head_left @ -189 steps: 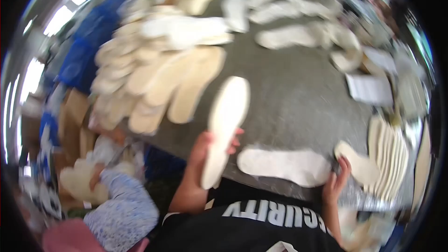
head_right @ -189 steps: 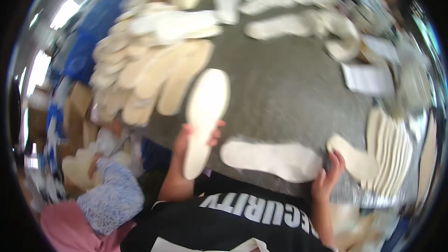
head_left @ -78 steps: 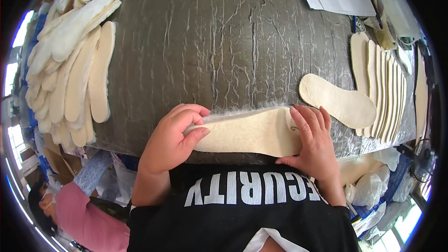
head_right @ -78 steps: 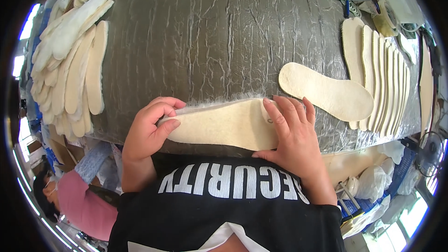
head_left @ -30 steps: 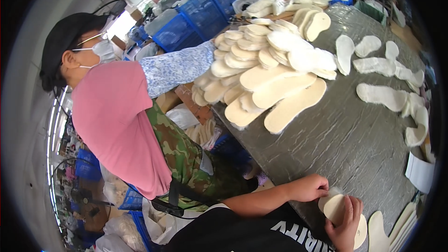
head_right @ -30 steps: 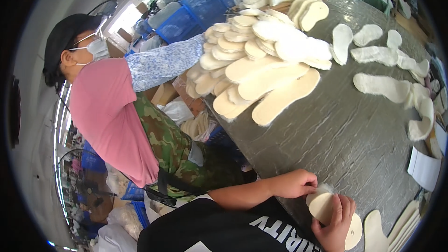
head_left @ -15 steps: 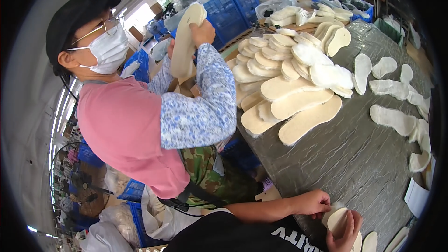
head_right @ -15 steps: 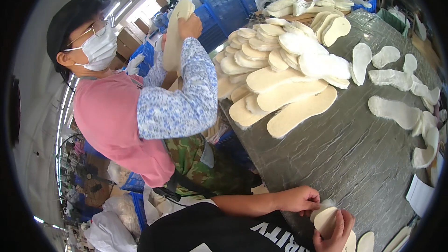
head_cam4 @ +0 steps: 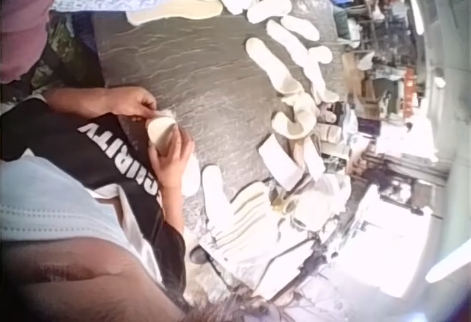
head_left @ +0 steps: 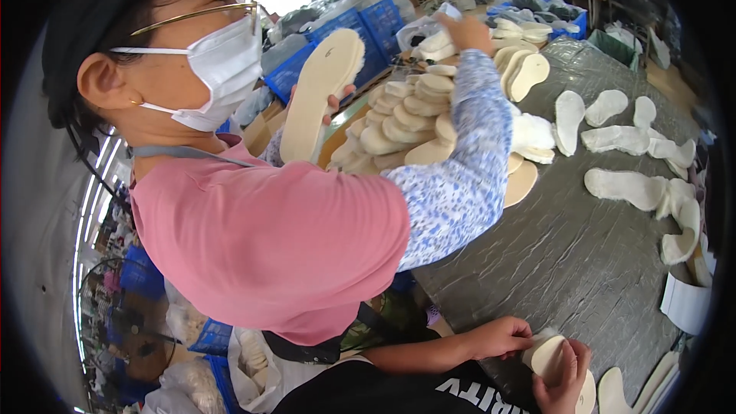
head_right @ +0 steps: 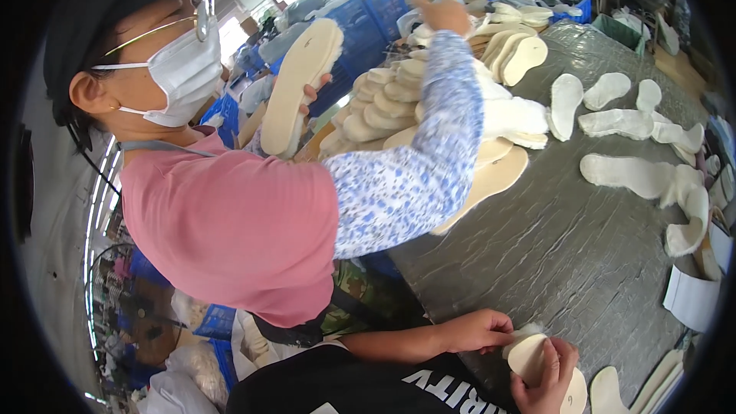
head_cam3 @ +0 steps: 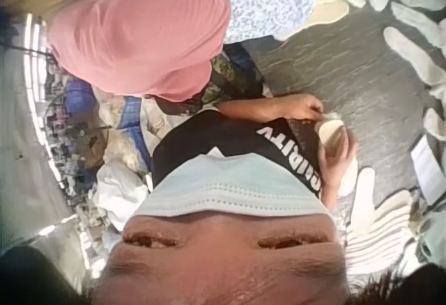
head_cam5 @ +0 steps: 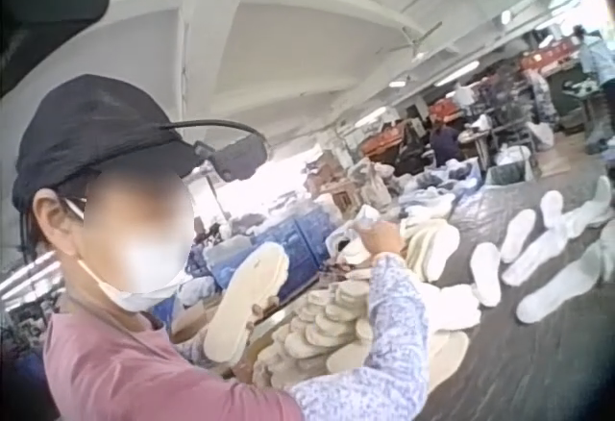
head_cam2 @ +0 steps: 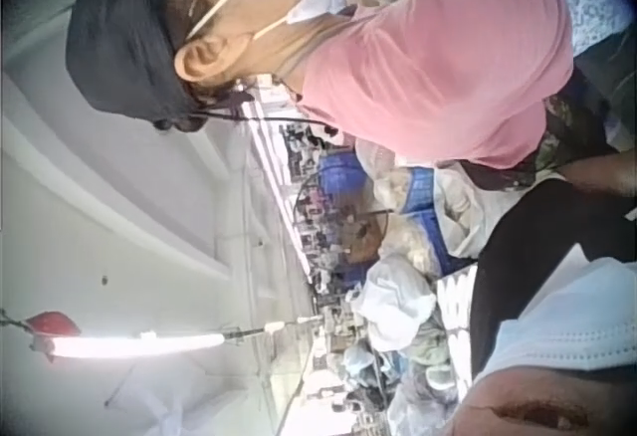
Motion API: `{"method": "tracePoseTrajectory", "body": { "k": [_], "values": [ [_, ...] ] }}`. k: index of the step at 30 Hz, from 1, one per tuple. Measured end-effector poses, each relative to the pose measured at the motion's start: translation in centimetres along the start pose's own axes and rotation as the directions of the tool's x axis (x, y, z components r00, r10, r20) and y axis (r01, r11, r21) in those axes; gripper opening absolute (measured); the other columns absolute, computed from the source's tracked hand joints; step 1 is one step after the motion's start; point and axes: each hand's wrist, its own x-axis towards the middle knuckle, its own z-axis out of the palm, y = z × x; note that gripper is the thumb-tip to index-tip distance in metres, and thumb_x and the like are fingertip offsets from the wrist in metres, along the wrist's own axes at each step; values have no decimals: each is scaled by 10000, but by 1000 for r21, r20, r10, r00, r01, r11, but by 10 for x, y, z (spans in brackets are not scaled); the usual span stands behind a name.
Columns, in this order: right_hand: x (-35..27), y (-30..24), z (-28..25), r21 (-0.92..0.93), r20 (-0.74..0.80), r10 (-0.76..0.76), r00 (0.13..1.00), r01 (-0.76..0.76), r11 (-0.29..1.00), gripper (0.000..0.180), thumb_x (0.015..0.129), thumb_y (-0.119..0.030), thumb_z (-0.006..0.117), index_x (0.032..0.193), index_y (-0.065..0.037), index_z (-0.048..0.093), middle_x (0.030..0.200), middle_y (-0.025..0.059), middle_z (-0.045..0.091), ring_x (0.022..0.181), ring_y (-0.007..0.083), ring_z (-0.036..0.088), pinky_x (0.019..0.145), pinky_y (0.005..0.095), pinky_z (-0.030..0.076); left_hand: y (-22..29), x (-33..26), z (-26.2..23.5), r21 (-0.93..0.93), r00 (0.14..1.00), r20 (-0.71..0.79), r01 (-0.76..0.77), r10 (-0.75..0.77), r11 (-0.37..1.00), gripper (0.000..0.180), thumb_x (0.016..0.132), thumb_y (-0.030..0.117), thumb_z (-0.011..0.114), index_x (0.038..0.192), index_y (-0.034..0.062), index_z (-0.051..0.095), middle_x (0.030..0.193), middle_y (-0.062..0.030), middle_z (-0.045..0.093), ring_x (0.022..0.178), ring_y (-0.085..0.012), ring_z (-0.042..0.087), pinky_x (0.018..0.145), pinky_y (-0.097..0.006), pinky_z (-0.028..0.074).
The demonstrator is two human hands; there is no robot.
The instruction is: Match and stack inner and outer layers of shoe insoles.
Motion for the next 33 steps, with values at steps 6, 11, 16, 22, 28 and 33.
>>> {"method": "tracePoseTrajectory", "body": {
  "k": [6,11,16,22,28,33],
  "values": [
    [-14,-2,1,13,-26,30,999,-29,999,727,691,-73,773,1362,-57,493,1284,217,506,1164,421,500,992,500,417,-22,2,8,-242,989,53,-122,139,963,235,969,221,619,1085,17,633,913,-7,638,810,-79,587,717,-233,483],
    [-14,0,5,50,-107,19,994,-14,999,721,617,-158,768,1274,-28,501,1175,223,533,1037,418,530,887,514,444,-36,15,7,-443,985,35,-139,172,886,158,977,196,599,1025,52,641,919,-16,662,821,-104,626,734,-254,513],
    [31,2,1,156,-111,-22,994,39,987,705,653,-147,797,1288,-17,520,1207,214,546,1065,393,552,895,473,472,15,-4,-18,-572,979,-58,-192,194,797,122,965,105,592,1033,17,642,999,-69,677,875,-141,640,767,-277,520],
    [21,15,-6,85,-90,22,996,-14,996,729,635,-127,820,1291,-11,524,1216,190,549,1062,379,554,898,448,480,13,22,-11,-640,967,122,-95,223,763,122,984,99,564,1007,-5,624,1128,-101,645,992,-169,620,889,-345,514],
    [15,9,-6,62,-49,54,997,-50,997,758,615,-115,825,1301,-16,518,1216,189,547,1070,389,548,906,468,479,8,13,-2,-616,951,96,-175,294,768,154,992,118,560,1059,-8,618,1119,-87,644,1003,-168,618,900,-335,509],
    [9,11,3,-14,-46,45,998,-45,999,767,602,-112,825,1298,-24,514,1220,162,563,1076,380,553,923,487,459,1,14,-1,-578,967,70,-161,245,800,146,992,115,558,1057,-3,614,1118,-78,637,983,-137,603,851,-293,501]
  ]
}}
